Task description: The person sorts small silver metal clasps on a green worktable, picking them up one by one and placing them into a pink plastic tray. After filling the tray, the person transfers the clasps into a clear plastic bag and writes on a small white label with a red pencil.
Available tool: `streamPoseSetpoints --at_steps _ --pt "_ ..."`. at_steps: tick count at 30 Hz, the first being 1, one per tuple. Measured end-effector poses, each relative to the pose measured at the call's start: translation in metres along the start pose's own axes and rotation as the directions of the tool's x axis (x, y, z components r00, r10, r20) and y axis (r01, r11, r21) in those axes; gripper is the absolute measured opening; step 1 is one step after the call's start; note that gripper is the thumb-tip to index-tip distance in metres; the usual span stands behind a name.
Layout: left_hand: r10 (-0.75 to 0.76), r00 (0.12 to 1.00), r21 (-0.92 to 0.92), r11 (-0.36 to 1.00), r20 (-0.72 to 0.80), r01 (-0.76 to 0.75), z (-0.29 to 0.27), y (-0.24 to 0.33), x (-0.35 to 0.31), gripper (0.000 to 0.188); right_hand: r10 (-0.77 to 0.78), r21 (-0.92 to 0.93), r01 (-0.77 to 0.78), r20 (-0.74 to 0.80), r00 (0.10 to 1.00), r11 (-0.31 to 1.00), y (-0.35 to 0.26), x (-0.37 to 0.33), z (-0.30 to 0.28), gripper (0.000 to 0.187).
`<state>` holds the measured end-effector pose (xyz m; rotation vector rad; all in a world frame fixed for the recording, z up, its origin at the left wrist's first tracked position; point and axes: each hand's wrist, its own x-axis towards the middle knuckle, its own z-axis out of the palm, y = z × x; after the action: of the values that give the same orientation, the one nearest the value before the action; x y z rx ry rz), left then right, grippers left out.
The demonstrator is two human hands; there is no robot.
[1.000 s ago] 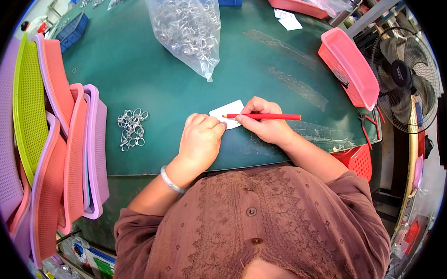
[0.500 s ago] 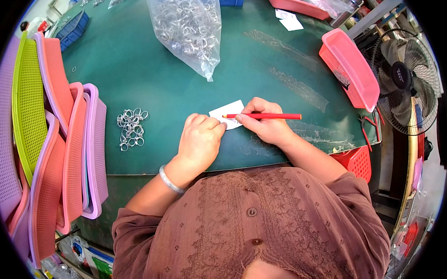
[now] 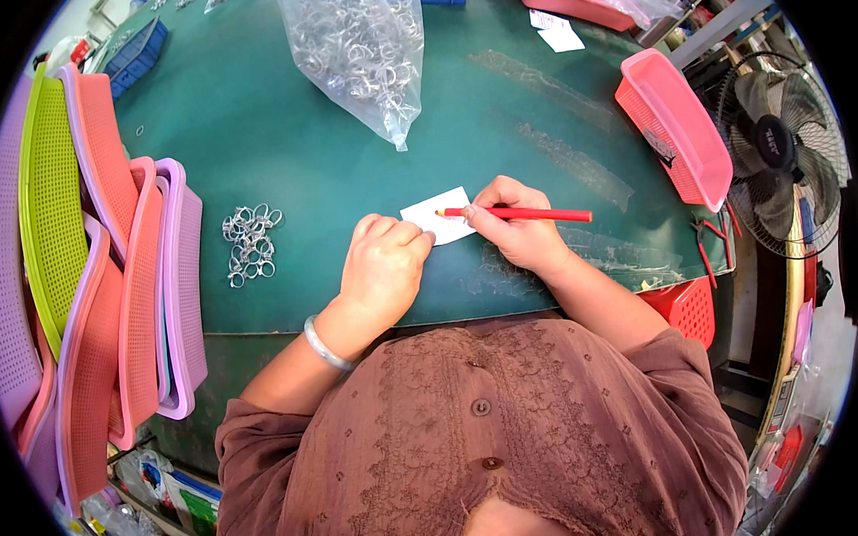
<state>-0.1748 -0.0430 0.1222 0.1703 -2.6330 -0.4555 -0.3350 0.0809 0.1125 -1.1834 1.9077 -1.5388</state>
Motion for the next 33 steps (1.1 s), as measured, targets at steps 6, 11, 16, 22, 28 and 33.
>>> streamPoseSetpoints --at_steps 6,11,16,22,28,33 --pt "0.003 1.0 -0.002 1.0 0.004 -0.003 -0.001 0.0 0.001 0.014 -0.043 -0.022 0.045 0.071 0.997 0.999 -0.001 0.0 -0.003 0.018" --pt "0.003 1.0 0.0 1.0 0.002 -0.003 -0.002 0.001 0.001 0.014 0.0 -0.001 0.0 -0.008 1.0 1.0 -0.001 0.0 -0.003 0.018" --pt "0.007 1.0 -0.003 1.0 -0.001 -0.007 -0.001 0.001 0.001 0.014 0.003 -0.064 -0.004 -0.028 1.0 0.998 -0.006 0.0 -0.002 0.018" --pt "0.012 1.0 -0.002 1.0 -0.005 -0.012 -0.002 0.001 0.001 0.013 -0.021 -0.054 0.021 0.008 1.0 0.998 -0.001 -0.001 -0.004 0.017" --pt "0.01 1.0 0.004 1.0 -0.008 -0.01 0.0 0.001 0.001 0.014 0.0 0.031 0.0 -0.011 1.0 1.0 0.0 -0.001 -0.004 0.017" --pt "0.004 1.0 -0.003 1.0 -0.005 -0.004 -0.002 0.002 0.001 0.013 0.147 0.274 -0.137 -0.016 0.989 0.952 -0.005 0.004 -0.012 0.016"
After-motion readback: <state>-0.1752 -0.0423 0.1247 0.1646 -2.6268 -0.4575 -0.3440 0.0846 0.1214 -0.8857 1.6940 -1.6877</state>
